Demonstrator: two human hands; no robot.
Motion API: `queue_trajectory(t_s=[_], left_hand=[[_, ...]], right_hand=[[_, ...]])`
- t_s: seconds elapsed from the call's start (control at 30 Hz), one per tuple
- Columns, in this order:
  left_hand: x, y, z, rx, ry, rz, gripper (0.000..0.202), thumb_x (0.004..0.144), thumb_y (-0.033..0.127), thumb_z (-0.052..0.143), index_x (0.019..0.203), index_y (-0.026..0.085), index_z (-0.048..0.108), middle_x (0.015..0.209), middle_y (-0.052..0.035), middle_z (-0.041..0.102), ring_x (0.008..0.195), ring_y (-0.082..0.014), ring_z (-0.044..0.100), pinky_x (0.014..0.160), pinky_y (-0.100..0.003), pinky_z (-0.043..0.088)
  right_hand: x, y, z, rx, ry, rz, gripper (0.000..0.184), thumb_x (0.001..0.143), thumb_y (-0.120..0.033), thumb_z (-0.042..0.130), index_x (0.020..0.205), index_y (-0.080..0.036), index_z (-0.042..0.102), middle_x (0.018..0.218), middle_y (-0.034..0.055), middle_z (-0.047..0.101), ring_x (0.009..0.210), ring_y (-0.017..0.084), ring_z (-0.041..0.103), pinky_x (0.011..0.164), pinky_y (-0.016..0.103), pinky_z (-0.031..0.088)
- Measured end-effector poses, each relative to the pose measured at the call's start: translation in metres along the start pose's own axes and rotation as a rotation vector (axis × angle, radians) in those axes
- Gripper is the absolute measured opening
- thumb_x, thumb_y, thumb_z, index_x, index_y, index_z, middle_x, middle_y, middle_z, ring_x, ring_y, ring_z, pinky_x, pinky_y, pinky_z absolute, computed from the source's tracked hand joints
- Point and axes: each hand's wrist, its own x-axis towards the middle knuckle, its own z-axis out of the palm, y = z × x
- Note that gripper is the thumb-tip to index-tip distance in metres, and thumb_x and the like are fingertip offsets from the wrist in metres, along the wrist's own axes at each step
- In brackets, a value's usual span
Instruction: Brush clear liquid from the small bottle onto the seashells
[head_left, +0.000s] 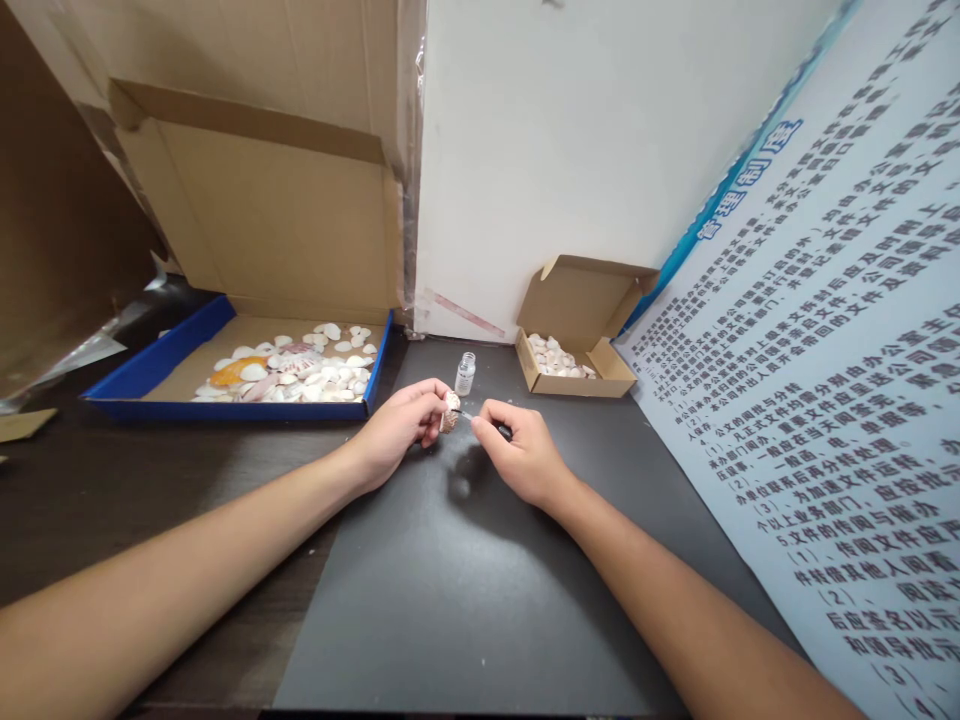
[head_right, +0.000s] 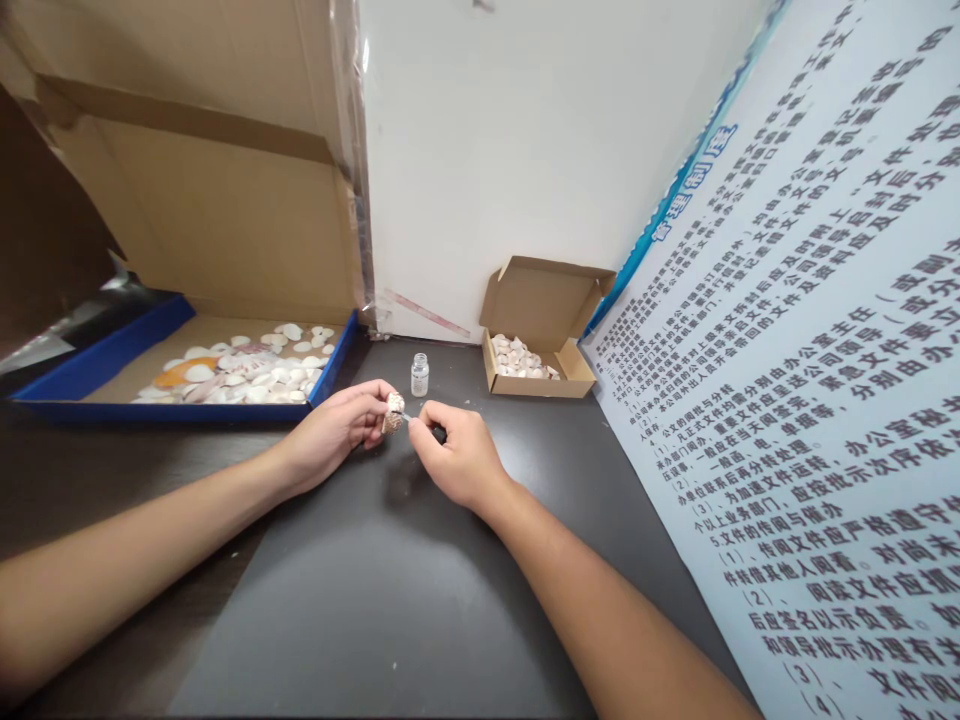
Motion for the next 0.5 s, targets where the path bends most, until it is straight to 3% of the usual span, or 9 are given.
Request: queue_trajectory(t_s=[0.23, 0.33, 0.5], left_hand=[[0.0004, -0.0008, -0.0005, 0.017, -0.020, 0.013, 0.003, 0.072, 0.018, 0.051, 0.074, 0.017, 0.051, 0.063, 0.0013, 0.050, 0.055, -0.0091, 0.039, 0.052, -0.021, 0.031], [0.0006, -0.0008, -0.0005, 0.011, -0.022, 0.012, 0.003, 0.071, 0.018, 0.051, 0.073, 0.017, 0.051, 0.061, 0.0016, 0.049, 0.055, -0.0092, 0.039, 0.051, -0.021, 0.031], [0.0009, -0.0009, -0.0002, 0.004, -0.031, 0.002, 0.004, 0.071, 0.020, 0.052, 0.074, 0.017, 0.050, 0.062, 0.0017, 0.047, 0.056, -0.0098, 0.038, 0.051, -0.021, 0.030]], right_hand=[[-0.0004, 0.0023, 0.0012, -0.078, -0.150, 0.082, 0.032, 0.088, -0.025, 0.046, 0.059, -0.019, 0.033, 0.055, -0.0055, 0.035, 0.055, 0.010, 0.034, 0.055, 0.025, 0.024], [-0.0004, 0.0011, 0.0008, -0.048, -0.100, 0.050, 0.033, 0.089, -0.025, 0.045, 0.059, -0.019, 0.033, 0.056, -0.0053, 0.035, 0.056, 0.009, 0.035, 0.055, 0.024, 0.024], [-0.0001, -0.0003, 0.0004, -0.019, -0.041, 0.002, 0.030, 0.092, -0.033, 0.046, 0.066, -0.019, 0.045, 0.060, -0.0047, 0.042, 0.059, 0.010, 0.040, 0.058, 0.022, 0.030]])
